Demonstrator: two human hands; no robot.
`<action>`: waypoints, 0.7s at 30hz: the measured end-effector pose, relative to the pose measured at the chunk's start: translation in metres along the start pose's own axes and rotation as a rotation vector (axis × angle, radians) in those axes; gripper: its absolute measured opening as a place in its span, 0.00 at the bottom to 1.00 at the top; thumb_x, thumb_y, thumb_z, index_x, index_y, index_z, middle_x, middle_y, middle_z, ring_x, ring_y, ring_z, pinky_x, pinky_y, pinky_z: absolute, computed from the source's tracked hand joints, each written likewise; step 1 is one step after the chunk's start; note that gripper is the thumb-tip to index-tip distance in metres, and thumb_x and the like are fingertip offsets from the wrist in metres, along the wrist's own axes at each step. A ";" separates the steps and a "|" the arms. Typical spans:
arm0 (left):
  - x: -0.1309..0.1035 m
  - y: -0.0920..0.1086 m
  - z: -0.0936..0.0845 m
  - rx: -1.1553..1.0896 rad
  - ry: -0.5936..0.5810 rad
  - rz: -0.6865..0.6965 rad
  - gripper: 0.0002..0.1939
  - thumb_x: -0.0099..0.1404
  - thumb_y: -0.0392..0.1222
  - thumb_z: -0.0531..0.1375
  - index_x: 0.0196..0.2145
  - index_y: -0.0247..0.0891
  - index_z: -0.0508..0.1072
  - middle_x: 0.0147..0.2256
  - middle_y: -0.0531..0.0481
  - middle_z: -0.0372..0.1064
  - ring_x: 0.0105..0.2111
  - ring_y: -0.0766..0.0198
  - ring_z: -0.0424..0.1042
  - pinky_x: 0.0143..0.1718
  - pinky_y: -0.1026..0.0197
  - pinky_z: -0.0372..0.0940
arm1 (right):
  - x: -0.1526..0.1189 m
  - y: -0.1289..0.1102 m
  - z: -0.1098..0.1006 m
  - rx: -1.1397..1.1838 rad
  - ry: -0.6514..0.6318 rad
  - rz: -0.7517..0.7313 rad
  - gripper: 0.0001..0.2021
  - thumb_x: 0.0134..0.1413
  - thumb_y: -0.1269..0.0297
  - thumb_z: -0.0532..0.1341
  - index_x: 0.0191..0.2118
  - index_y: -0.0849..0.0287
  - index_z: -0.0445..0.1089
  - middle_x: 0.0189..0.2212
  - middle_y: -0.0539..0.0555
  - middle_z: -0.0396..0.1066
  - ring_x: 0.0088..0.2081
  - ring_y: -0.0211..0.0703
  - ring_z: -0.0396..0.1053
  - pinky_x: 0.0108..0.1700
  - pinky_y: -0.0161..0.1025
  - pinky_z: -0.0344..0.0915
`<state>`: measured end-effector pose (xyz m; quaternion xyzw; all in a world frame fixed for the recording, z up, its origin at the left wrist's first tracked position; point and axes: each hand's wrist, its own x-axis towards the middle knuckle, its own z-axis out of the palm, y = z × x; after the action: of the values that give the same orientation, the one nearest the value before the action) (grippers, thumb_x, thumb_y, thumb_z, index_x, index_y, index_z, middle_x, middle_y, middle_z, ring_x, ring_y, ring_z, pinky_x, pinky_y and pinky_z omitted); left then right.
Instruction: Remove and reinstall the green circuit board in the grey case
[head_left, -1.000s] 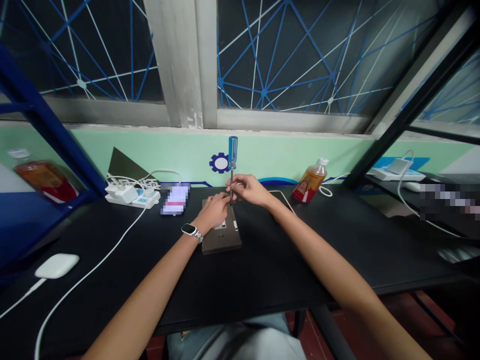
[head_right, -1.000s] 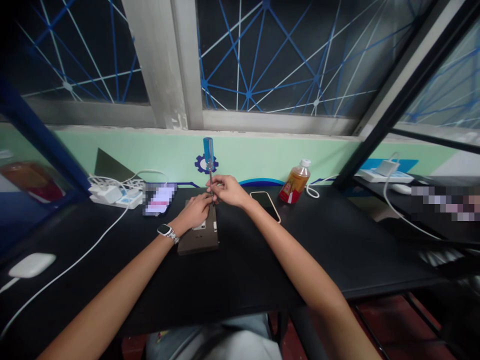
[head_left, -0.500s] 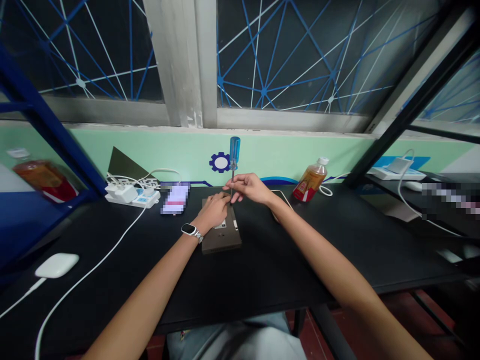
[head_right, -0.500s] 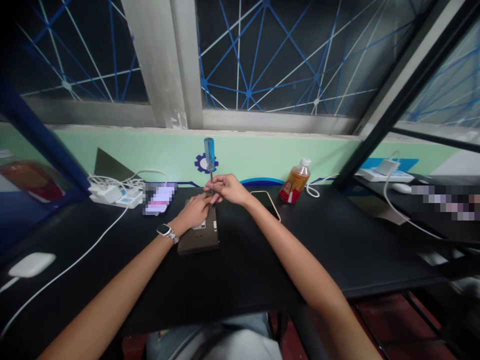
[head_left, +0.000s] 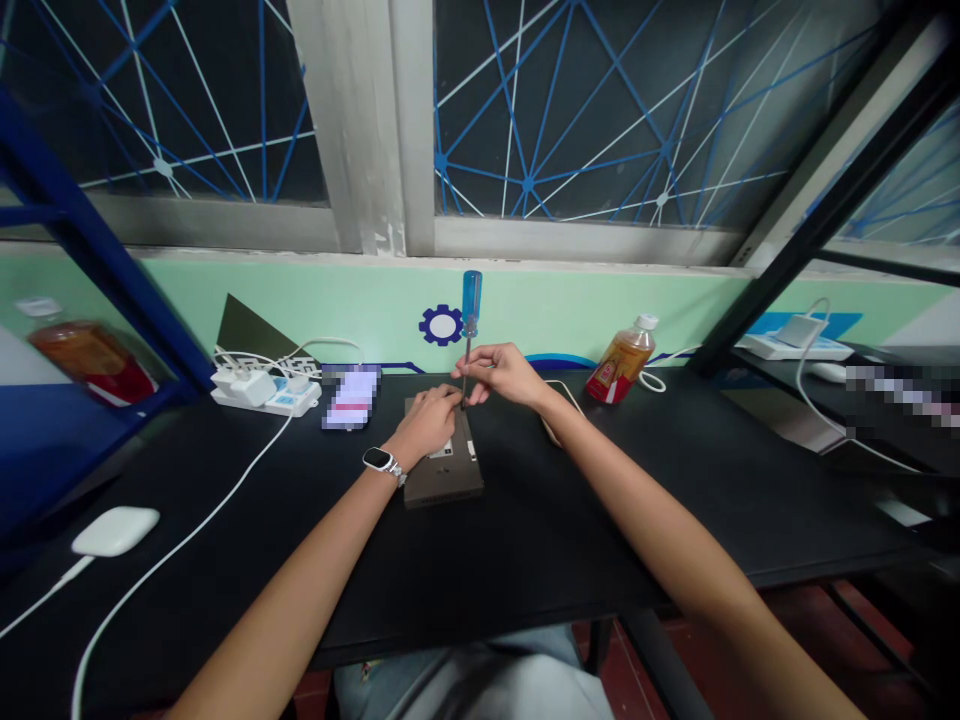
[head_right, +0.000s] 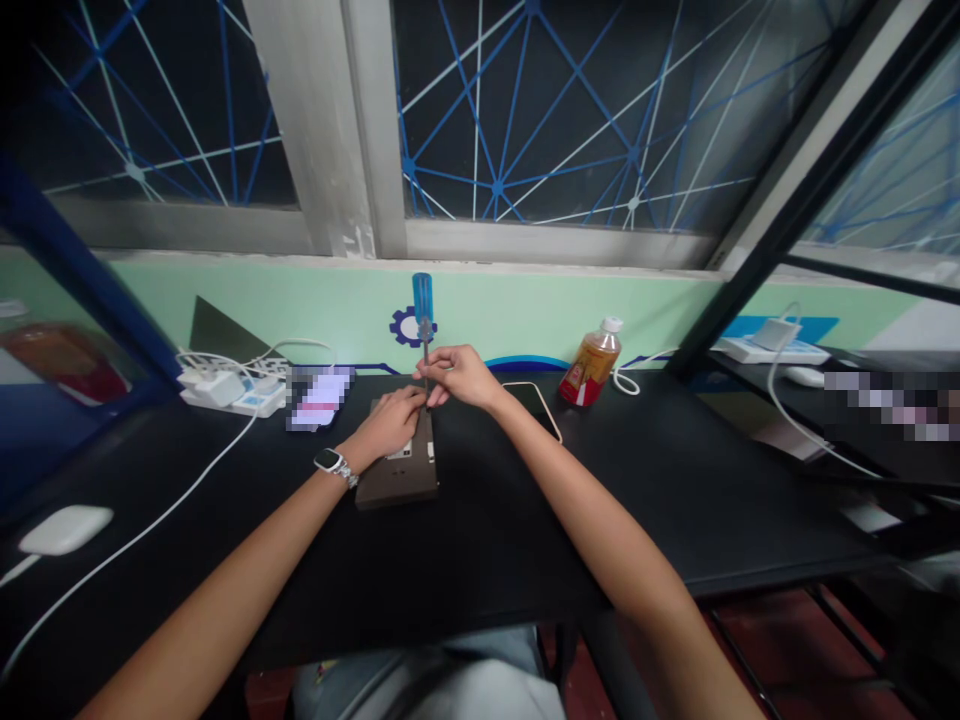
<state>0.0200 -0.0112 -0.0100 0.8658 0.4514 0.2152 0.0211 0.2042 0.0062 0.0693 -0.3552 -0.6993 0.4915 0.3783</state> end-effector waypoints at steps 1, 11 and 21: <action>0.000 0.000 -0.001 -0.003 0.000 -0.002 0.18 0.71 0.33 0.47 0.51 0.42 0.71 0.54 0.45 0.68 0.53 0.51 0.67 0.53 0.48 0.61 | -0.001 -0.002 0.000 -0.003 -0.033 0.000 0.12 0.59 0.59 0.64 0.40 0.64 0.70 0.39 0.60 0.78 0.22 0.37 0.76 0.23 0.31 0.72; 0.001 0.000 0.000 0.004 -0.005 -0.010 0.18 0.70 0.33 0.47 0.50 0.42 0.72 0.53 0.44 0.68 0.52 0.51 0.67 0.53 0.48 0.62 | 0.004 0.009 0.006 -0.116 0.189 -0.105 0.16 0.48 0.56 0.72 0.32 0.60 0.67 0.20 0.50 0.72 0.21 0.39 0.73 0.23 0.33 0.71; 0.000 0.001 0.000 -0.011 -0.007 -0.009 0.20 0.71 0.33 0.46 0.54 0.42 0.70 0.54 0.44 0.68 0.53 0.51 0.67 0.54 0.47 0.61 | -0.003 -0.004 0.002 -0.068 -0.040 -0.050 0.11 0.60 0.61 0.62 0.44 0.63 0.71 0.41 0.59 0.78 0.24 0.35 0.75 0.24 0.30 0.71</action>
<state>0.0201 -0.0118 -0.0096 0.8644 0.4539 0.2145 0.0282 0.2030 0.0017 0.0721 -0.3404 -0.7318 0.4647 0.3642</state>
